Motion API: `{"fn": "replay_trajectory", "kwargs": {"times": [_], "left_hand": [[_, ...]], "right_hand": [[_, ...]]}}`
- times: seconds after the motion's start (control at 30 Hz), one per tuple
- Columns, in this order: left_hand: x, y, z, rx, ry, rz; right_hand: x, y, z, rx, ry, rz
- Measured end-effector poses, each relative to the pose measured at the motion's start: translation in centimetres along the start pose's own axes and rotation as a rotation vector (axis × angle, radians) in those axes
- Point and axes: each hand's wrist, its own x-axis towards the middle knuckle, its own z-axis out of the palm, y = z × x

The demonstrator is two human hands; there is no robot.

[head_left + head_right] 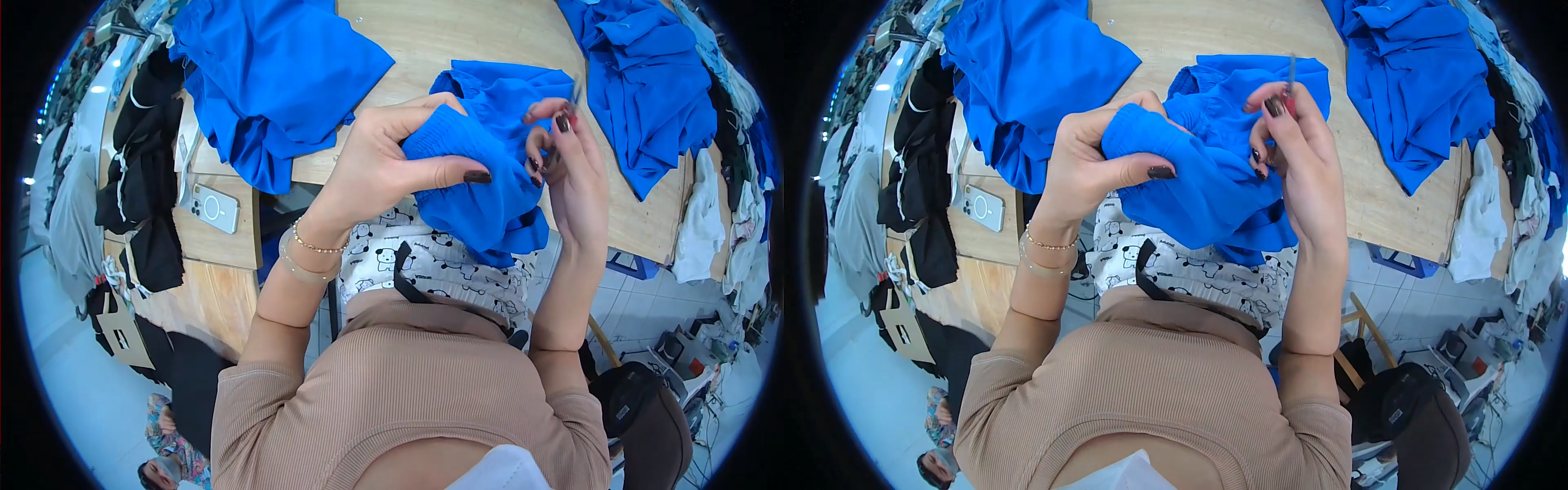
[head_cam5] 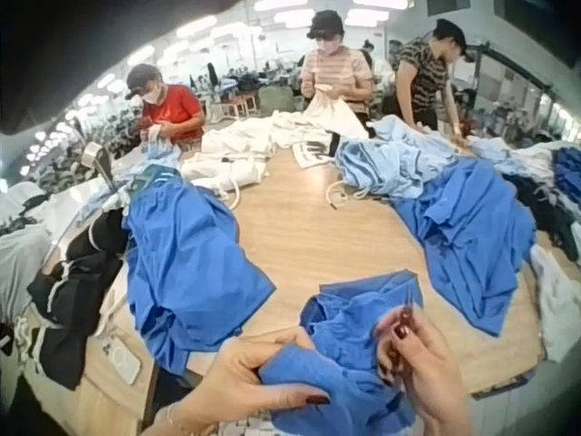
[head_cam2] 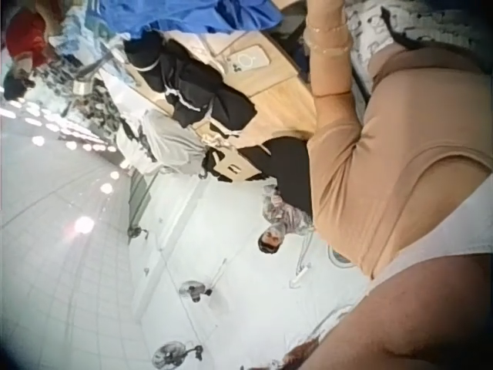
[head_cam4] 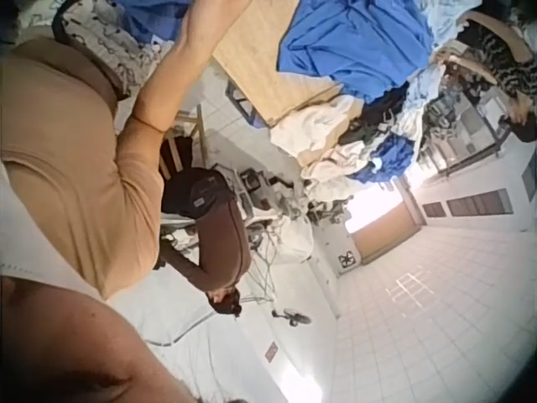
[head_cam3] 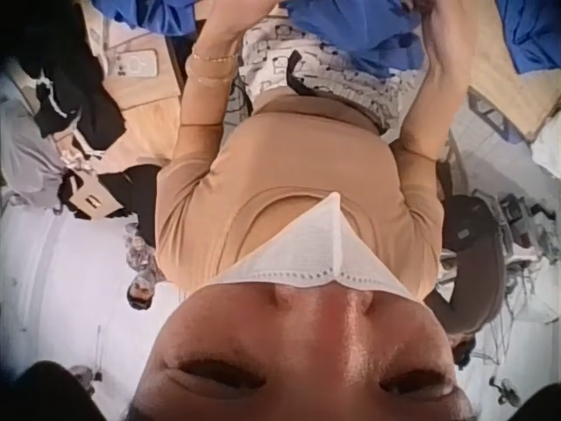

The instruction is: Trimming excess threads from the waistbands of blue athletic shorts using small snips.

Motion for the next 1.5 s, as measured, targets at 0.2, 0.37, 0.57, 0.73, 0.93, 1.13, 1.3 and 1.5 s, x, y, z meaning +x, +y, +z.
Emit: {"fn": "replay_trajectory", "kwargs": {"times": [0.2,0.37,0.57,0.73,0.93,1.13,1.3,1.5], "left_hand": [[-0.1,0.2,0.4,-0.056,0.065,-0.122],[0.0,0.1,0.4,-0.028,0.069,-0.078],[0.1,-0.4,0.3,-0.008,0.079,0.009],[0.1,-0.4,0.4,0.034,0.09,0.032],[0.1,-0.2,0.4,0.1,0.1,0.049],[0.0,-0.1,0.3,0.107,0.119,0.054],[0.0,0.0,0.3,0.099,0.119,0.038],[-0.1,-0.3,0.3,0.026,0.123,0.032]], "right_hand": [[-2.6,-0.5,0.3,-0.051,0.032,-0.001],[-3.2,-1.2,0.6,-0.058,0.075,-0.065],[-4.9,-3.1,2.2,-0.215,0.042,0.037],[-5.0,-3.1,3.1,-0.285,0.041,0.006],[-4.8,-2.9,3.2,-0.342,0.064,0.019],[-4.8,-2.9,3.5,-0.325,0.055,0.0],[-4.8,-2.9,3.4,-0.341,0.05,-0.006],[-4.5,-2.1,3.5,-0.32,0.052,-0.104]]}}
